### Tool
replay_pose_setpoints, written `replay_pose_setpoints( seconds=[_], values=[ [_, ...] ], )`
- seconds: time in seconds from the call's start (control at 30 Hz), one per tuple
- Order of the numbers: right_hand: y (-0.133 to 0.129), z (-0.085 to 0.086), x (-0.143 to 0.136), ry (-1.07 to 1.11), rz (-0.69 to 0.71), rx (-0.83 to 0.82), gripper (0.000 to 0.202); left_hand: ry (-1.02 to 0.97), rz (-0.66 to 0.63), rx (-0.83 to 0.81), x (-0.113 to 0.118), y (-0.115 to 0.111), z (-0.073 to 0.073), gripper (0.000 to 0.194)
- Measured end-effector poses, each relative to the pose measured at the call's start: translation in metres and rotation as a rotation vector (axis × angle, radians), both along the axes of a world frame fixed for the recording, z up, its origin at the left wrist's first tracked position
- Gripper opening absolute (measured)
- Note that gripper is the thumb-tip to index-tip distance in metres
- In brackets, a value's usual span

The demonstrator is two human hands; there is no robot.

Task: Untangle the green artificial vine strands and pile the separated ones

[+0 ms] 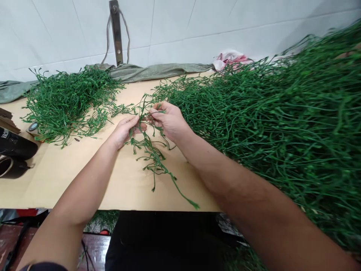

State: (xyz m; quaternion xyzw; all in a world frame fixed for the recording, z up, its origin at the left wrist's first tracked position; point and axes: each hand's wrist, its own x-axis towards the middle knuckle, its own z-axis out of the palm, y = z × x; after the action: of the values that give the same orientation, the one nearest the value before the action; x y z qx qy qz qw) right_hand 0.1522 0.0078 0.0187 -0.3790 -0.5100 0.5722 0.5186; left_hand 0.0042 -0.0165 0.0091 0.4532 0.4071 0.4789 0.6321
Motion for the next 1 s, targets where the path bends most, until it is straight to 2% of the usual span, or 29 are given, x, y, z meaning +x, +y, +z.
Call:
replay_pose_setpoints(
  seconds=[0.27,0.37,0.53,0.73,1.0],
  values=[
    [-0.001,0.009,0.003,0.018,-0.097,-0.167,0.022,0.068,-0.070,0.071,0.001,0.000,0.001,0.025],
    [0.002,0.011,0.004,-0.022,-0.146,-0.145,0.023,0.129,-0.073,0.114,0.006,0.001,0.000,0.028],
    [0.005,0.016,0.007,-0.065,-0.250,-0.117,0.025,0.244,0.000,0.125,0.015,0.001,-0.001,0.026],
    [0.008,0.021,0.004,-0.108,-0.303,-0.064,0.021,0.315,0.039,0.195,0.022,0.001,-0.001,0.026],
    [0.024,0.014,0.008,-0.173,-0.369,-0.045,0.023,0.371,0.009,0.183,0.034,-0.003,0.002,0.028]
  ],
)
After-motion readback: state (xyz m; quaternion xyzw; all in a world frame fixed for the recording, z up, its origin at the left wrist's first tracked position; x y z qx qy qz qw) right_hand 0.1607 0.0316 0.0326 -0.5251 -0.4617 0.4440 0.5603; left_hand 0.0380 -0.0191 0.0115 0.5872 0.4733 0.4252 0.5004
